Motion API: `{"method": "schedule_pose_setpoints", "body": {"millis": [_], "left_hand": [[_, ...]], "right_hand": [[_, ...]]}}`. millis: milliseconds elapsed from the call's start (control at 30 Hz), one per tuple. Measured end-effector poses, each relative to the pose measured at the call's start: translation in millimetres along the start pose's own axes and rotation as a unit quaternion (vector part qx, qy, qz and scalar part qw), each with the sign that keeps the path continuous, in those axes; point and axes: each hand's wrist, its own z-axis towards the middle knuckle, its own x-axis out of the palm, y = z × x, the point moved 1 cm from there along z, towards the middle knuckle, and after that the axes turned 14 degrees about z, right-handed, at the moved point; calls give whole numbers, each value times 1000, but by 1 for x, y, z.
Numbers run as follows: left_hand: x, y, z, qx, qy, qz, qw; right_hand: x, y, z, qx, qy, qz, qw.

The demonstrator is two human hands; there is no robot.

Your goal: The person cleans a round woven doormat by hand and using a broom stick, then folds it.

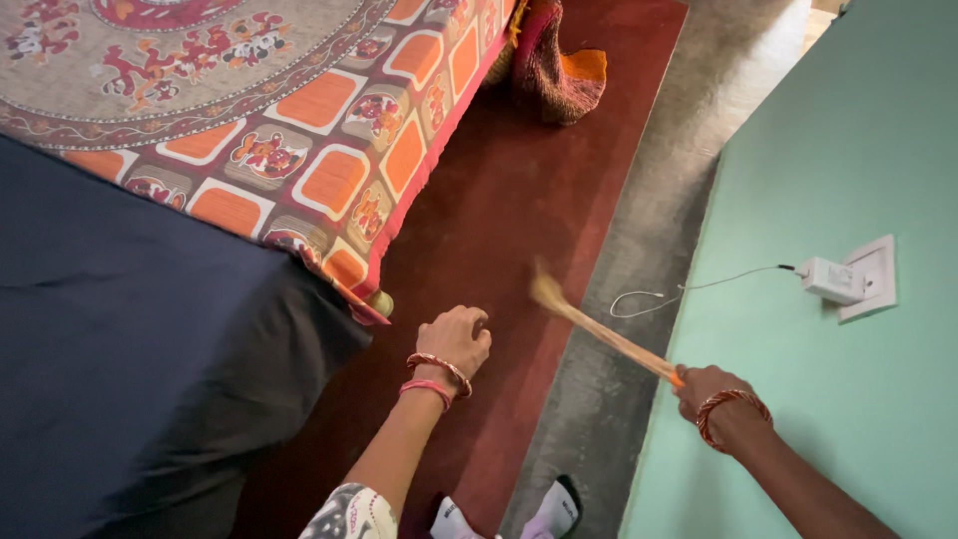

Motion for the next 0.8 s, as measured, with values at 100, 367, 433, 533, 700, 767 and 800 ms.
{"method": "schedule_pose_setpoints", "body": {"millis": [100, 367, 433, 533, 700, 767, 800], "left_hand": [[1, -9, 3, -11, 2, -6, 1000], [-5, -23, 13, -34, -14, -5, 999], [-4, -22, 14, -39, -13, -7, 999], [-4, -19, 14, -43, -21, -5, 999], [-2, -20, 13, -61, -23, -11, 998], [0, -21, 14, -64, -24, -7, 998], [1, -22, 16, -65, -25, -5, 998]], "right_hand": [[5, 8, -8, -74, 4, -10, 997], [29, 43, -6, -61, 109, -68, 990], [27, 33, 8, -26, 110, -123, 986], [18, -1, 37, -51, -14, -16, 998], [2, -26, 73, 17, -29, 48, 998], [3, -28, 78, 1, -40, 61, 997], [6, -22, 80, -19, -40, 36, 998]]}}
